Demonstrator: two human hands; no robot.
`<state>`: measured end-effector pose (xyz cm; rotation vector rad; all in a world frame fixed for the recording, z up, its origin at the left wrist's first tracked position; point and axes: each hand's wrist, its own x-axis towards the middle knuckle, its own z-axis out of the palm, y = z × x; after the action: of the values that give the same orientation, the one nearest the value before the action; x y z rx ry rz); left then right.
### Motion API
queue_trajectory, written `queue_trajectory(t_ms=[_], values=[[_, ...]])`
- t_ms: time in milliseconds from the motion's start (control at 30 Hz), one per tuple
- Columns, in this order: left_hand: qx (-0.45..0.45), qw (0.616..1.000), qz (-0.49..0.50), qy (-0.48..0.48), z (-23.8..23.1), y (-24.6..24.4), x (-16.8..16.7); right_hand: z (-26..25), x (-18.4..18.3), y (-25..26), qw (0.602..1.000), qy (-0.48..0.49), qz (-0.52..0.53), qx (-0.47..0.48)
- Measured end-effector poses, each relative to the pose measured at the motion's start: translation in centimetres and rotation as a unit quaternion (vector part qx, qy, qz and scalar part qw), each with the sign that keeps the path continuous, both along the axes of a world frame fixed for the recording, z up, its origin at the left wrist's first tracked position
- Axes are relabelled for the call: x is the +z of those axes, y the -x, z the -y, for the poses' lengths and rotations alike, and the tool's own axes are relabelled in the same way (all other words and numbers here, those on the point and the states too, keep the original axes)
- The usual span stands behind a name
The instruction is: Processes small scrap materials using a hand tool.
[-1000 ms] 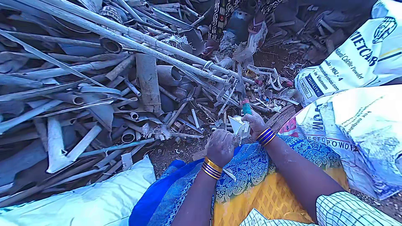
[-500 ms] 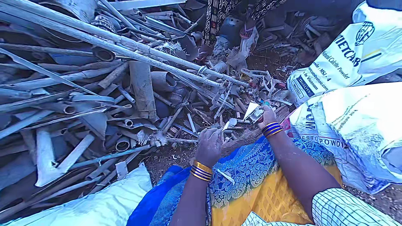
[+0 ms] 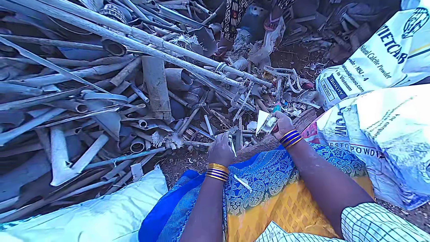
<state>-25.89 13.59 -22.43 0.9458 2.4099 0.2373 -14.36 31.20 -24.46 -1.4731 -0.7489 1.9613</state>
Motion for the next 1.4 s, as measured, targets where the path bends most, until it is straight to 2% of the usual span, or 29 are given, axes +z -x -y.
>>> queue_trajectory(t_ms=[67,133,200,267,333,400,433,500,600,667,733,800,867,933,967,1000,1033,1100,1167,1200,1267,1300,1367,1400], values=[[-0.011,0.996,0.028,0.081,-0.5,0.1,0.1,0.1,0.2,0.1,1.0,-0.004,0.005,0.008],[0.01,0.997,0.027,0.076,-0.4,0.1,0.0,0.3,0.1,0.2,1.0,-0.001,0.014,0.026],[0.072,0.997,0.014,0.006,-0.2,0.2,0.2,0.8,0.0,0.3,0.999,-0.007,0.022,0.047],[0.13,0.984,0.021,-0.122,0.3,0.4,-0.3,1.7,0.1,0.2,0.996,-0.024,0.031,0.079],[0.138,0.955,0.124,-0.233,1.0,0.8,-0.9,2.9,0.4,0.1,0.994,-0.03,0.018,0.106],[0.155,0.916,0.248,-0.273,1.7,0.6,-0.9,4.2,1.1,-0.2,0.993,-0.025,0.0,0.118],[0.186,0.912,0.251,-0.265,1.9,0.2,-0.7,4.8,1.6,-0.3,0.993,-0.017,-0.004,0.118],[0.219,0.948,0.145,-0.178,2.2,0.3,-1.3,5.8,1.9,-0.6,0.993,-0.006,-0.009,0.121],[0.177,0.984,0.03,-0.018,3.6,0.8,-3.1,7.3,1.8,-1.2,0.991,-0.009,-0.005,0.13],[0.166,0.986,0.023,0.021,4.1,0.2,-3.8,8.2,1.7,-1.8,0.99,-0.018,0.007,0.14],[0.157,0.984,0.049,-0.063,5.2,-0.5,-3.5,9.0,1.6,-2.2,0.988,-0.025,0.019,0.151],[0.143,0.976,0.077,-0.142,6.0,-1.2,-1.9,9.5,1.8,-2.5,0.988,-0.026,0.024,0.148],[0.151,0.944,0.171,-0.24,6.9,-2.4,-0.2,10.3,2.8,-2.6,0.99,-0.026,0.016,0.136],[0.178,0.883,0.306,-0.309,7.6,-3.9,1.5,11.2,4.3,-2.7,0.99,-0.029,-0.009,0.14],[0.171,0.862,0.347,-0.327,7.9,-4.5,2.2,11.8,5.3,-2.8,0.987,-0.029,-0.031,0.152],[0.15,0.858,0.361,-0.334,8.3,-5.0,2.8,12.5,6.4,-2.9,0.983,-0.03,-0.058,0.172],[0.141,0.864,0.347,-0.338,8.7,-5.5,3.3,13.4,7.6,-3.2,0.976,-0.031,-0.09,0.198],[0.182,0.858,0.292,-0.382,9.5,-6.3,4.4,14.9,10.1,-4.1,0.955,-0.036,-0.147,0.254],[0.233,0.822,0.222,-0.469,11.7,-6.2,6.1,15.8,10.7,-4.8,0.928,-0.074,-0.18,0.317],[0.249,0.797,0.154,-0.529,13.1,-5.7,7.4,15.8,10.5,-5.0,0.915,-0.104,-0.185,0.342],[0.265,0.726,-0.072,-0.63,16.8,-3.9,10.9,15.2,9.3,-5.2,0.903,-0.16,-0.17,0.36],[0.275,0.693,-0.211,-0.632,19.3,-2.6,13.3,14.7,8.5,-5.6,0.907,-0.172,-0.152,0.354],[0.32,0.624,-0.46,-0.546,25.2,1.0,18.2,13.5,6.8,-6.4,0.924,-0.169,-0.105,0.327],[0.363,0.602,-0.54,-0.464,28.5,2.8,20.6,12.9,6.0,-6.7,0.933,-0.16,-0.089,0.309]])
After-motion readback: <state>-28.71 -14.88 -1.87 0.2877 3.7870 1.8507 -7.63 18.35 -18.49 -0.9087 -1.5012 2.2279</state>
